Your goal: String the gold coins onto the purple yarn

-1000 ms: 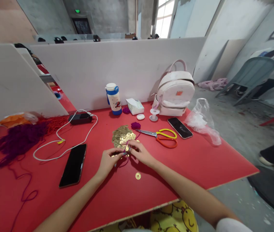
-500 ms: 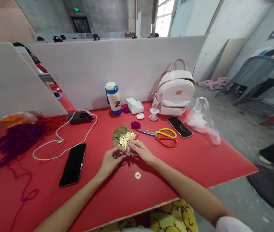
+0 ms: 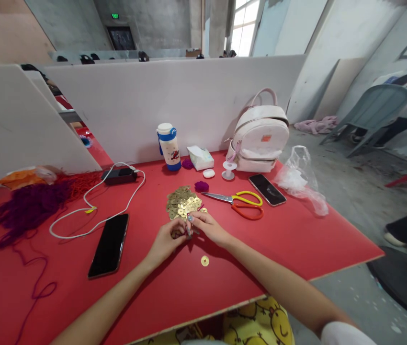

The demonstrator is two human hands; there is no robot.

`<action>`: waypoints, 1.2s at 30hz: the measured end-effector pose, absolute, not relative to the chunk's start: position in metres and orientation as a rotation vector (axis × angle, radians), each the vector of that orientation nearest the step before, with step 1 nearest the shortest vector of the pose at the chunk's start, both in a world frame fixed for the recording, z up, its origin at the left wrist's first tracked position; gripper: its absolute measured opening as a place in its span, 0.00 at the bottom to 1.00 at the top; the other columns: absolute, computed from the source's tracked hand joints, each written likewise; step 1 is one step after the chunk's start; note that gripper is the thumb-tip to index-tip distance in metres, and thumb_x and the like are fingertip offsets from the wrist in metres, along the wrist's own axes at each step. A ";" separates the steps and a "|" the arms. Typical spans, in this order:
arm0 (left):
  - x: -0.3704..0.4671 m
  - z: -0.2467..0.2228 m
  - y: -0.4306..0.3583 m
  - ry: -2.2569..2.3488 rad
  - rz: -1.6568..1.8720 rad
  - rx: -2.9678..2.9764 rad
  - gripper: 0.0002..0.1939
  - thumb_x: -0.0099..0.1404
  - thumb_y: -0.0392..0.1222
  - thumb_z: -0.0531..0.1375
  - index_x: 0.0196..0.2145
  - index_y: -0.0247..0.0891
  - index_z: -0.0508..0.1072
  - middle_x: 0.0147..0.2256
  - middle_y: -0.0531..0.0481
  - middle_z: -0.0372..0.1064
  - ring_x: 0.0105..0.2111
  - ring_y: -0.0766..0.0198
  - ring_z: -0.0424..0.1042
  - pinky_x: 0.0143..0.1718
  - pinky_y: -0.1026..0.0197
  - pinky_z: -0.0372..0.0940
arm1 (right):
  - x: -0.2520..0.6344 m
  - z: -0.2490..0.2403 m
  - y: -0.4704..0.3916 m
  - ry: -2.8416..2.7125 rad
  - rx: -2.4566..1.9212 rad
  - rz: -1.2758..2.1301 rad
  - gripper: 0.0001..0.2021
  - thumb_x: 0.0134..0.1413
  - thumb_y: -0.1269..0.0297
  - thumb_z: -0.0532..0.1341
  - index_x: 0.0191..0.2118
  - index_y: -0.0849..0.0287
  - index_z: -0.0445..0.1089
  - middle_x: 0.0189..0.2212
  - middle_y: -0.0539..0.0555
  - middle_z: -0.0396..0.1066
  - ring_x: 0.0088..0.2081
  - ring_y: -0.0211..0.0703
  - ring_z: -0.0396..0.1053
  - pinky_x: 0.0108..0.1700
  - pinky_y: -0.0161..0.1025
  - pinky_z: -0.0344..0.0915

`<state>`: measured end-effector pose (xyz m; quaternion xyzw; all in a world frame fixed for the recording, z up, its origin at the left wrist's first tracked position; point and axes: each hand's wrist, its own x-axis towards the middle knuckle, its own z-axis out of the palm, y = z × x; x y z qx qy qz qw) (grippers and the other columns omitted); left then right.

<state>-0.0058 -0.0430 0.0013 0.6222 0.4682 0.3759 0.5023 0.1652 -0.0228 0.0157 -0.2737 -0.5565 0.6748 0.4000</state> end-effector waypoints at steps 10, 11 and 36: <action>-0.006 0.003 -0.045 1.115 0.805 1.511 0.04 0.54 0.36 0.65 0.28 0.36 0.72 0.24 0.54 0.69 0.25 0.65 0.69 0.30 0.64 0.62 | 0.165 0.007 -0.021 -1.289 -0.845 1.639 0.19 0.56 0.45 0.60 0.28 0.58 0.67 0.20 0.47 0.60 0.21 0.34 0.51 0.23 0.33 0.50; -0.006 0.003 -0.045 1.120 0.798 1.525 0.04 0.54 0.36 0.65 0.29 0.36 0.73 0.24 0.54 0.69 0.25 0.66 0.69 0.29 0.64 0.62 | 0.166 0.006 -0.020 -1.273 -0.845 1.641 0.19 0.56 0.45 0.60 0.28 0.58 0.67 0.19 0.46 0.58 0.21 0.34 0.50 0.22 0.32 0.49; -0.009 0.003 -0.044 1.058 0.995 1.202 0.17 0.64 0.56 0.56 0.34 0.38 0.64 0.21 0.57 0.68 0.13 0.68 0.68 0.13 0.68 0.62 | 0.164 -0.001 -0.023 -1.810 -1.016 1.176 0.10 0.50 0.63 0.66 0.37 0.56 0.64 0.30 0.48 0.67 0.31 0.40 0.64 0.34 0.36 0.60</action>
